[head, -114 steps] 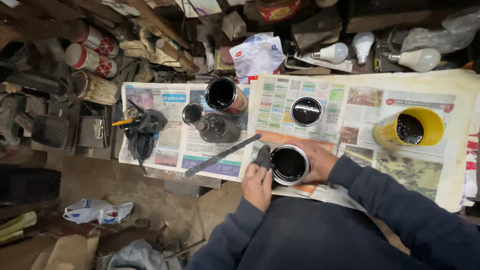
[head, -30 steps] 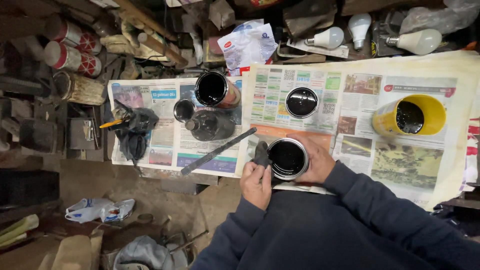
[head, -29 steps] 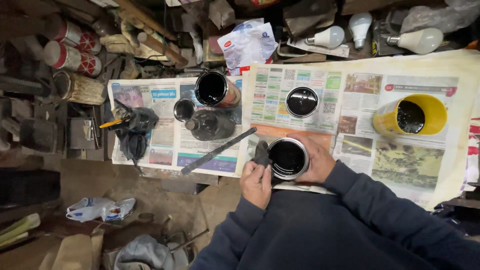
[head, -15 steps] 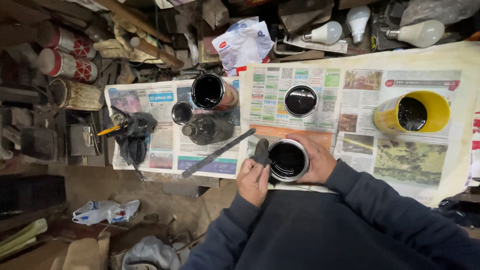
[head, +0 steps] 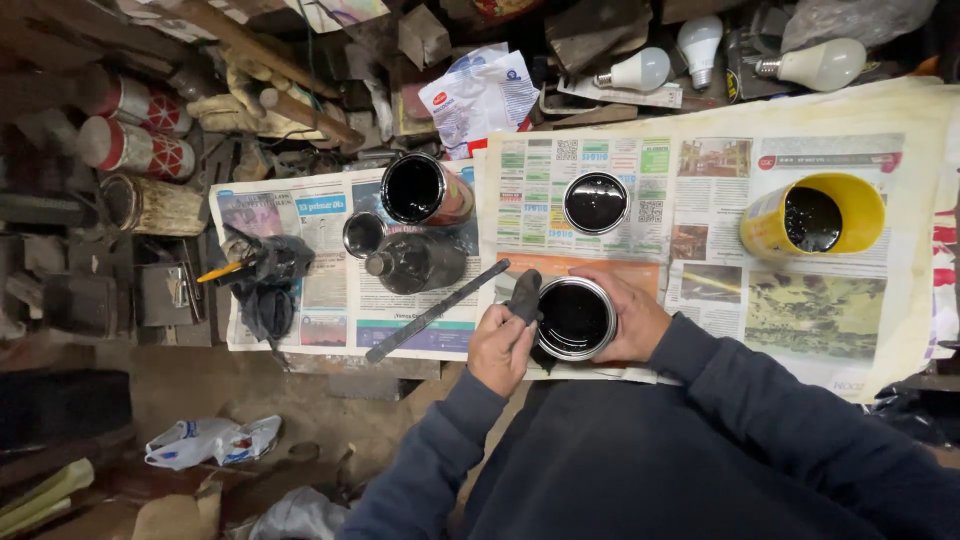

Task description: The recorder is mixing a dark liquid in tins, wiping them with a rag, and preparing containers on a newspaper-covered workbench.

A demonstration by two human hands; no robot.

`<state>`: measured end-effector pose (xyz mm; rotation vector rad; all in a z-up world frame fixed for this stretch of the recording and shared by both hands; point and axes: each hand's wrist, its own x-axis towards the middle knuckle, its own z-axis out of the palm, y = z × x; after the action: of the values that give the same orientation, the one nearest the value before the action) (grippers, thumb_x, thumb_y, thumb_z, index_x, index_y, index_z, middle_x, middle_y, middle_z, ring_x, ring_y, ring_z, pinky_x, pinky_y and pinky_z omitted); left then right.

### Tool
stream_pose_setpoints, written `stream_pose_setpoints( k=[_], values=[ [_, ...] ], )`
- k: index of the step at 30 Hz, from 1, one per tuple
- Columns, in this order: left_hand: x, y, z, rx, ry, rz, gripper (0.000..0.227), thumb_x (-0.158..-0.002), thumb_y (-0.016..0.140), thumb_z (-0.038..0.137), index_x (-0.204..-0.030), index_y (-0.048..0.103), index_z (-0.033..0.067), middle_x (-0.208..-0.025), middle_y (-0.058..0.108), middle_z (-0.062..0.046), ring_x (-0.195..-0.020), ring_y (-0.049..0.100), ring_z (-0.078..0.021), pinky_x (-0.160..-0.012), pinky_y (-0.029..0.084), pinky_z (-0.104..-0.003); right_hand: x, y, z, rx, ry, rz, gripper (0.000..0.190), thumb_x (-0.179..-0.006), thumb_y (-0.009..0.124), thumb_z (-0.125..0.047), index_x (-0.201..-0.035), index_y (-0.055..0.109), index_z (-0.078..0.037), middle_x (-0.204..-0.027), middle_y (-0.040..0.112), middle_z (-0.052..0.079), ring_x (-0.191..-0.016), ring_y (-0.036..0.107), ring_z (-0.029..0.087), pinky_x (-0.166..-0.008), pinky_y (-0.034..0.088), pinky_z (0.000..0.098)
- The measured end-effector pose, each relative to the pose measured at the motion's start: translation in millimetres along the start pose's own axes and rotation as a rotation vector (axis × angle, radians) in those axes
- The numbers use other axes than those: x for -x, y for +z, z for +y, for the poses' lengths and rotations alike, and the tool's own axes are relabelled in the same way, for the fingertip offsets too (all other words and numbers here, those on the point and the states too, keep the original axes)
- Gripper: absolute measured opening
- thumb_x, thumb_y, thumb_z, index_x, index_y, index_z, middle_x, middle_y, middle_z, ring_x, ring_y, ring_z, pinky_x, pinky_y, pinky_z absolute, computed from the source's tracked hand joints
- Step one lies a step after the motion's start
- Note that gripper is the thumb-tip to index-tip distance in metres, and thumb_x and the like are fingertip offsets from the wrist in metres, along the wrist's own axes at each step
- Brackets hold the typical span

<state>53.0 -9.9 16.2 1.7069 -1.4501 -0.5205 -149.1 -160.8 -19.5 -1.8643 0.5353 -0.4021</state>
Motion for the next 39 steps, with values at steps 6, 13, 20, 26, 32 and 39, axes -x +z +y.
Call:
stream_pose_setpoints(
  k=[6,13,20,26,32,39],
  values=[
    [36.6,33.6,21.0,-0.094,-0.188,0.258,0.021,-0.092,0.072,0.004,-0.076,0.06,-0.0017,-0.078,0.051,-0.016,-0.07,0.055,-0.0319,-0.064,0.046,-0.041,-25.5,-24.4,3.6,0.273,-0.226,-0.209,0.115,-0.043,0.105,-0.03,-0.141,0.047,-0.013,-0.138,0.057,0.016,-0.131,0.052,0.039,-0.109,0.039,0.0477],
    [32.2,34.1,38.1,-0.084,-0.194,0.349,0.02,-0.091,0.071,0.003,-0.076,0.06,-0.0016,-0.079,0.051,-0.015,-0.07,0.054,-0.0313,-0.063,0.046,-0.04,1.2,-1.7,-2.6,-0.079,-0.134,-0.075,0.127,-0.048,0.099,-0.031,-0.152,0.032,-0.005,-0.146,0.052,0.017,-0.135,0.051,0.036,-0.11,0.041,0.0445],
    [29.9,29.1,29.0,-0.054,-0.158,0.26,0.018,-0.091,0.072,0.001,-0.077,0.061,-0.0022,-0.079,0.052,-0.014,-0.069,0.055,-0.0289,-0.063,0.046,-0.038,7.2,3.5,0.6,-0.017,-0.016,0.021,0.117,-0.046,0.095,-0.021,-0.149,0.041,-0.01,-0.141,0.059,0.014,-0.133,0.057,0.033,-0.111,0.045,0.0434],
    [28.0,23.3,23.6,-0.057,-0.117,0.228,0.011,-0.089,0.072,-0.001,-0.081,0.064,-0.0023,-0.082,0.054,-0.014,-0.072,0.057,-0.0296,-0.065,0.048,-0.038,5.3,4.9,-1.1,-0.026,-0.026,0.021,0.117,-0.046,0.097,-0.022,-0.149,0.041,-0.01,-0.142,0.057,0.015,-0.133,0.055,0.034,-0.11,0.044,0.0446],
    [24.8,18.5,15.9,-0.069,-0.094,0.17,0.009,-0.087,0.073,-0.002,-0.082,0.065,-0.0016,-0.082,0.055,-0.015,-0.072,0.057,-0.0304,-0.065,0.048,-0.038,3.8,4.9,-0.2,-0.029,-0.032,0.019,0.116,-0.047,0.096,-0.022,-0.148,0.041,-0.01,-0.14,0.058,0.015,-0.132,0.056,0.034,-0.109,0.045,0.0441],
    [17.6,12.2,5.7,-0.054,-0.023,0.122,0.012,-0.087,0.075,-0.001,-0.081,0.064,-0.0006,-0.084,0.055,-0.015,-0.071,0.057,-0.0309,-0.064,0.048,-0.038,2.3,7.1,0.9,-0.059,-0.048,0.037,0.113,-0.049,0.1,-0.026,-0.146,0.043,-0.012,-0.139,0.059,0.014,-0.13,0.058,0.033,-0.108,0.047,0.0445]
  ],
)
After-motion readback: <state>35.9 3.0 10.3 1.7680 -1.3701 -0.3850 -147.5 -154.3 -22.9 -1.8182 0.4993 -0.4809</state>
